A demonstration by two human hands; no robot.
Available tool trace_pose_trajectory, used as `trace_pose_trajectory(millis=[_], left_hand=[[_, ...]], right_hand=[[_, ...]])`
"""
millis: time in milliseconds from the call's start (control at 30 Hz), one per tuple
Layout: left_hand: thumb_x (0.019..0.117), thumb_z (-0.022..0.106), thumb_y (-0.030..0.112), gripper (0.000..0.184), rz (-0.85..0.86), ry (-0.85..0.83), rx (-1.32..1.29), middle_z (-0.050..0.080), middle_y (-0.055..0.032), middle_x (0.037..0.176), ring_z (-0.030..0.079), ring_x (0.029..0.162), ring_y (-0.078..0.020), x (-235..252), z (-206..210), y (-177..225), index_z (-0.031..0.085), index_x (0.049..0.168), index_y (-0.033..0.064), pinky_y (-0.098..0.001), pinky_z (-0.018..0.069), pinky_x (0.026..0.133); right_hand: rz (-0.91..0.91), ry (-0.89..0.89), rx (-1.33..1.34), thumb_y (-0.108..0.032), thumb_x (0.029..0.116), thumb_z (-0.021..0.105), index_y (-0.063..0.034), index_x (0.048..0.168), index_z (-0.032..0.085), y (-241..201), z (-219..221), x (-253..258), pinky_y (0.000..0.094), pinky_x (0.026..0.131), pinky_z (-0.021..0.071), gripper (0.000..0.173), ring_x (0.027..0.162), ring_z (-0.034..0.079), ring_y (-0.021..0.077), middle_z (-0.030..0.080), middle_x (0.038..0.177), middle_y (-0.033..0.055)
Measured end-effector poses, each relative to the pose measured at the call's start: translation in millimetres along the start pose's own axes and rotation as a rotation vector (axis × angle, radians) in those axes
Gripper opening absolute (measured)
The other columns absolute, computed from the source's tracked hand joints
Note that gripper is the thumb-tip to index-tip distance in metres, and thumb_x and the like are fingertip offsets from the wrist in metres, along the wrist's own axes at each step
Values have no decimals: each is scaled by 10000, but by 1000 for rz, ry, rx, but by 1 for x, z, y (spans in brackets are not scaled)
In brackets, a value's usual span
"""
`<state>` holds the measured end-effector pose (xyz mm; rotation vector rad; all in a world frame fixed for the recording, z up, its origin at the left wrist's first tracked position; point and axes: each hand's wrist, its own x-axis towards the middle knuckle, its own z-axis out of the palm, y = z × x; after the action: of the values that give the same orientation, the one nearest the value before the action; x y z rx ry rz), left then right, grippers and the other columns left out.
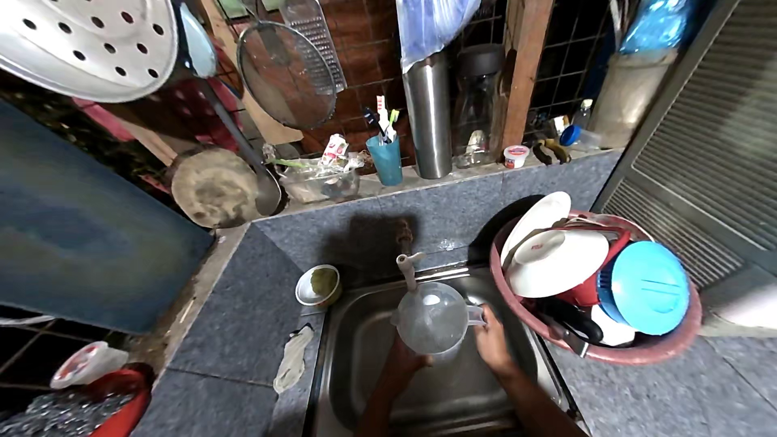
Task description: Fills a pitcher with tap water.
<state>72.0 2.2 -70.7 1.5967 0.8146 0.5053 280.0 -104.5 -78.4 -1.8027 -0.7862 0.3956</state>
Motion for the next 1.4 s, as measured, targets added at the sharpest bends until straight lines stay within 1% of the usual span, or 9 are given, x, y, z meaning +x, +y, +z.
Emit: trace_pose_trajectory(millis=[67, 200, 333, 567, 733, 1067, 1233, 1333, 1400], left_hand=[[711, 885, 364, 1228, 10, -1, 9, 368, -230, 1575, 439, 1419, -217, 1, 0, -1, 133, 1586, -56, -339, 418, 1146], [719, 882, 330, 1225, 7, 6, -7, 317, -245, 1602, 410, 1443, -230, 0, 1, -1, 113, 1591, -58, -343, 408, 1156], [703, 888, 383, 1257, 28, 16, -23, 313, -236, 1608, 395, 1454, -223, -1, 2, -3, 117, 1592, -59, -337, 399, 1162], [707, 891, 358, 1249, 5, 22, -35, 301, -229, 1616, 402, 1451, -240, -2, 2, 0, 112, 1601, -36, -383, 435, 1137], [692, 891, 460, 1295, 39, 20, -29, 324, -233, 1600, 415, 1438, -219, -1, 2, -3, 117, 1591, -57, -342, 427, 1138], [660, 897, 490, 1331, 49, 22, -66, 349, -218, 1590, 423, 1428, -194, -1, 3, -3, 118, 1591, -55, -310, 415, 1142], [645, 908, 481, 1354, 35, 19, -100, 365, -214, 1578, 452, 1406, -186, -1, 4, -4, 98, 1594, -45, -312, 449, 1115], [642, 899, 522, 1362, 54, 21, -93, 367, -216, 1576, 450, 1407, -180, 0, 4, -6, 107, 1590, -53, -300, 440, 1121], [644, 898, 518, 1359, 55, 20, -87, 351, -216, 1587, 432, 1420, -179, -1, 3, -6, 107, 1592, -50, -300, 424, 1133]], right_hand=[[6, 1, 4, -23, 991, 547, 64, 1232, 624, 0, 0, 0, 447, 978, 533, 267, 1063, 682, 269, 702, 1112, 206], [-2, 1, 1, -12, 986, 544, 64, 1235, 621, -1, 0, 0, 441, 973, 535, 271, 1058, 682, 264, 701, 1114, 206], [-7, 2, -8, -17, 986, 549, 66, 1235, 623, 0, 0, 0, 442, 972, 534, 272, 1054, 683, 267, 702, 1105, 209], [-32, 11, -14, -25, 988, 545, 77, 1233, 621, 0, 0, -1, 464, 966, 544, 276, 1046, 691, 286, 706, 1096, 217], [-42, 15, -10, -18, 985, 539, 74, 1219, 625, 0, 0, -1, 458, 952, 546, 266, 1032, 691, 279, 705, 1081, 215], [-47, 27, -3, -27, 988, 545, 75, 1193, 629, 1, 2, -1, 444, 920, 551, 244, 987, 690, 258, 704, 1041, 199], [-55, 33, -15, -22, 986, 541, 68, 1177, 631, 1, 2, -1, 433, 916, 553, 229, 981, 691, 253, 705, 1028, 192], [-54, 29, -7, -20, 986, 541, 74, 1174, 630, 2, 2, 0, 432, 916, 553, 229, 982, 689, 251, 704, 1026, 193], [-54, 32, -5, -21, 985, 542, 74, 1174, 630, 3, 3, 0, 434, 915, 553, 229, 980, 689, 252, 703, 1023, 195]])
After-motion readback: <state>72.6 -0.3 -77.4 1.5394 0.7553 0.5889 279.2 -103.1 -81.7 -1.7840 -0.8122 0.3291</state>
